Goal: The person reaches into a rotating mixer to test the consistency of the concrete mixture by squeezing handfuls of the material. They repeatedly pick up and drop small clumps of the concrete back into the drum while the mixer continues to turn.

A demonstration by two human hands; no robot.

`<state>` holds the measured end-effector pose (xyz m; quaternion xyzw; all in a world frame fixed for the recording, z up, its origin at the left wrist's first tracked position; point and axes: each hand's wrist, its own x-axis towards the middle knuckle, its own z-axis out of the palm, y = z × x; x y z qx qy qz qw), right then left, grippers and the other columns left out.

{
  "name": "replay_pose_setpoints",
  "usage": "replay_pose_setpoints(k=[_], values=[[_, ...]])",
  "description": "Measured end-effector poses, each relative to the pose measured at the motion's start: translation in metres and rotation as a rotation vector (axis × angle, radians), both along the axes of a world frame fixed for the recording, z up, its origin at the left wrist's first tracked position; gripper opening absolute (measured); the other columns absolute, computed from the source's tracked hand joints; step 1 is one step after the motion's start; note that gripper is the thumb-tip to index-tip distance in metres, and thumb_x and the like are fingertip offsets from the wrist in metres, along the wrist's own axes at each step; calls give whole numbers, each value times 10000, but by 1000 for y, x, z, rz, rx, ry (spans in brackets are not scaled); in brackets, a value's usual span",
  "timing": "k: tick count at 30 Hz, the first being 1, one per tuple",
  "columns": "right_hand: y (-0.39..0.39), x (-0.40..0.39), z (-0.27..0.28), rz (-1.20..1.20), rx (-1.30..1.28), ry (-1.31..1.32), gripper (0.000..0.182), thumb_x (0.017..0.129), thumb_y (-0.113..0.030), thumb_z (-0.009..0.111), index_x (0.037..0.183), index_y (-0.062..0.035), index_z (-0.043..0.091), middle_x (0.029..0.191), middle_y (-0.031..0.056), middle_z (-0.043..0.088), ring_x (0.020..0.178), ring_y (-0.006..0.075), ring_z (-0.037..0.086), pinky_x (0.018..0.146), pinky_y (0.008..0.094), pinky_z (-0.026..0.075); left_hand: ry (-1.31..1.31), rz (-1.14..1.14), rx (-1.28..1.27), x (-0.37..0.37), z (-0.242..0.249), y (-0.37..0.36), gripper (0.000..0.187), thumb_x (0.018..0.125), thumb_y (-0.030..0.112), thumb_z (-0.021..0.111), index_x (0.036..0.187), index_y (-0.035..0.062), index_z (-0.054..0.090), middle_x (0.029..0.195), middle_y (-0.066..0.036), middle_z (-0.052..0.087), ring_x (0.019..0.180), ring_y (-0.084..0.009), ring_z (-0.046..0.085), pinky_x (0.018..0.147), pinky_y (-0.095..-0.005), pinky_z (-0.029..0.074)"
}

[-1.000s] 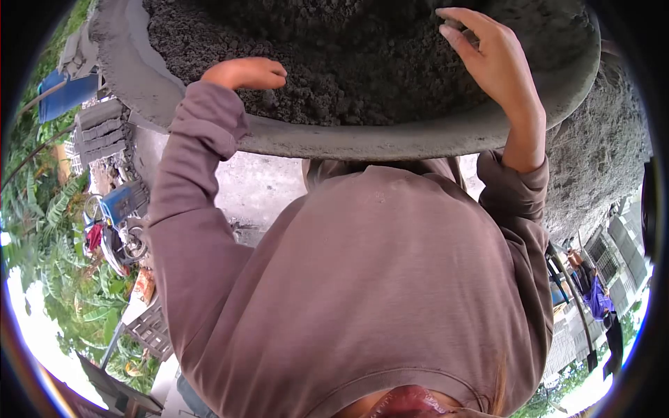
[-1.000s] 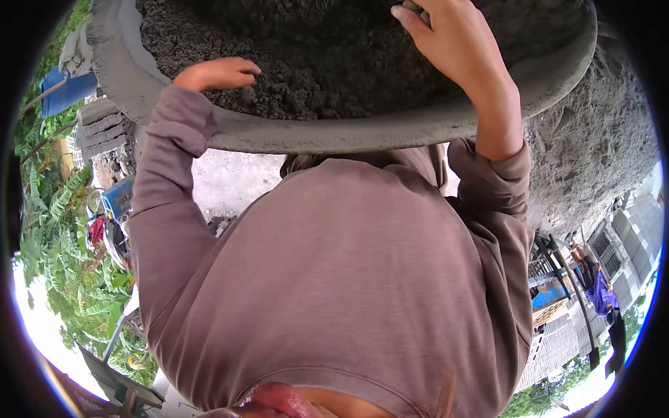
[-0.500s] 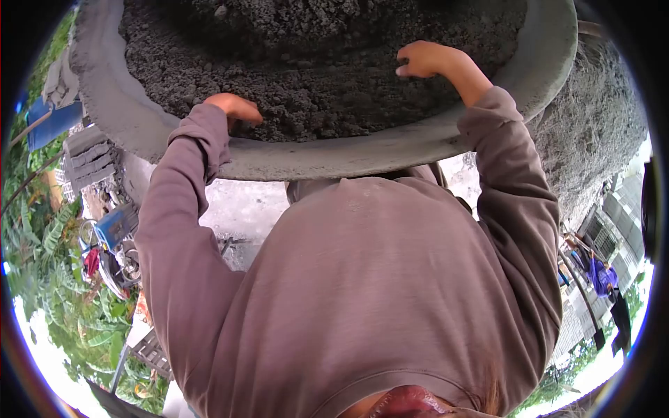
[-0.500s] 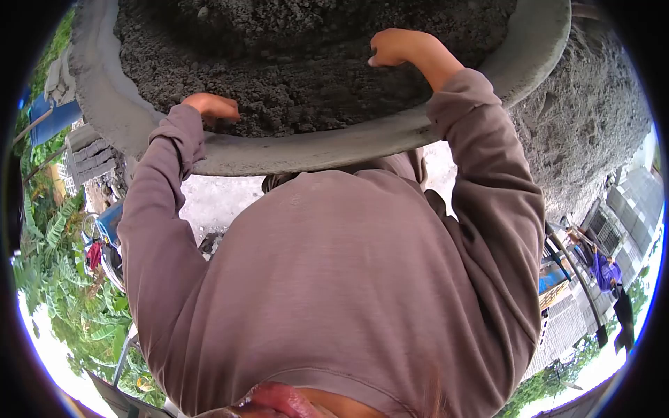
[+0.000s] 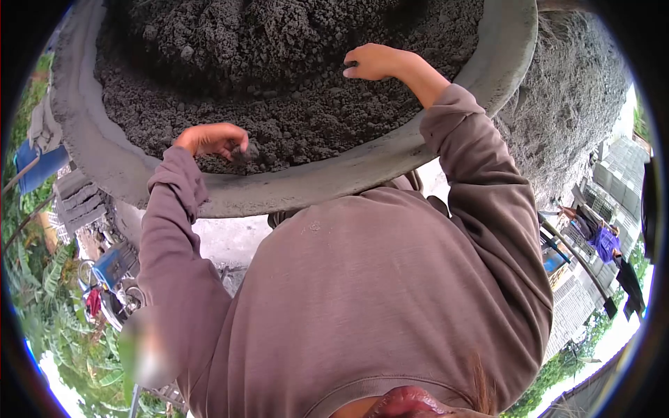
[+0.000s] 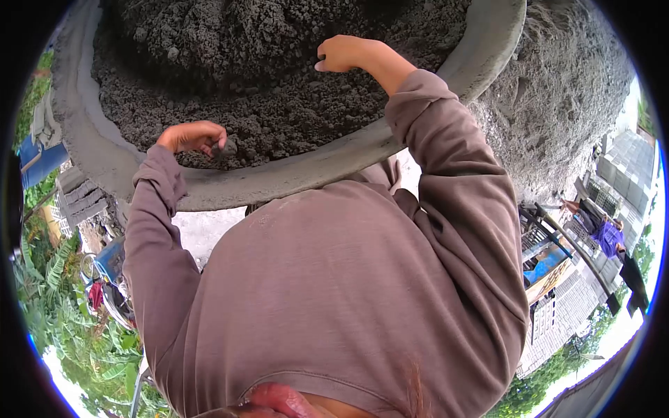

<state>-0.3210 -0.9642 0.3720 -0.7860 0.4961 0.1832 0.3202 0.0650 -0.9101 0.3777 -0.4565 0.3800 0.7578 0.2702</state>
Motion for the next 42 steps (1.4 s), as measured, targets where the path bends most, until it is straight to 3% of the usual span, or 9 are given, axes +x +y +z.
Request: replay_pose_setpoints(k=[6, 11, 14, 20, 25, 28, 31, 37, 42], values=[[5, 10, 2, 96, 86, -41, 516, 911, -432, 577, 1253, -46, 599, 1233, 176, 621, 1149, 366, 570, 963, 456, 460, 411, 450, 115, 2, 17, -11, 149, 779, 233, 525, 819, 91, 549, 1086, -81, 575, 941, -143, 578, 755, -319, 513], [0, 6, 11, 75, 103, -72, 526, 922, -423, 563, 1270, -29, 576, 1275, 205, 580, 1173, 389, 540, 996, 452, 429, 554, 647, -42, 2, 45, -21, 445, 750, 300, 546, 1123, 66, 612, 1115, -40, 606, 1011, -168, 590, 829, -349, 508], [-3, 3, 14, 37, 91, -78, 521, 926, -416, 560, 1274, -29, 573, 1278, 205, 578, 1187, 384, 532, 1000, 446, 426, 572, 666, -58, 15, 40, -27, 491, 738, 312, 548, 1150, 49, 596, 1145, -65, 611, 1012, -185, 592, 843, -352, 497], [-4, 0, 8, 60, 87, -65, 545, 920, -433, 558, 1297, -39, 560, 1311, 190, 560, 1216, 371, 516, 1016, 451, 417, 585, 534, -86, 13, 39, -28, 452, 760, 359, 515, 1102, 73, 588, 1143, -48, 576, 921, -136, 558, 673, -279, 441], [-5, -1, 4, 27, 114, -36, 526, 924, -415, 572, 1292, -39, 559, 1288, 203, 571, 1195, 378, 531, 1001, 449, 428, 575, 500, -80, 11, 45, -27, 357, 787, 316, 516, 1055, 89, 581, 1124, -34, 569, 914, -106, 515, 714, -251, 408], [-5, 1, 13, -7, 154, -38, 507, 934, -400, 567, 1296, -46, 557, 1274, 200, 581, 1183, 370, 540, 988, 450, 437, 446, 437, -147, 15, 39, -30, 286, 815, 276, 504, 1017, 96, 596, 1080, -11, 571, 873, -97, 514, 722, -262, 414], [-4, 4, 18, -41, 160, -33, 494, 925, -389, 571, 1280, -45, 576, 1272, 200, 584, 1185, 369, 541, 991, 443, 435, 45, 100, -336, 11, 49, -26, 227, 858, 295, 499, 917, 122, 633, 999, 39, 577, 858, -95, 513, 732, -274, 432], [-4, 8, 7, 11, 131, -34, 486, 936, -372, 575, 1299, -49, 554, 1233, 209, 605, 1138, 372, 571, 964, 444, 454, -353, -219, -414, 26, 32, -29, 305, 769, 420, 602, 890, 148, 674, 1252, -40, 586, 1040, -276, 548, 851, -403, 475], [3, 14, 6, 10, 173, 24, 467, 932, -351, 580, 1281, -41, 566, 1227, 216, 608, 1135, 376, 575, 960, 438, 458, -242, -176, -457, 24, 38, -29, 314, 764, 423, 595, 900, 152, 678, 1333, -38, 548, 1031, -292, 563, 868, -425, 467]])
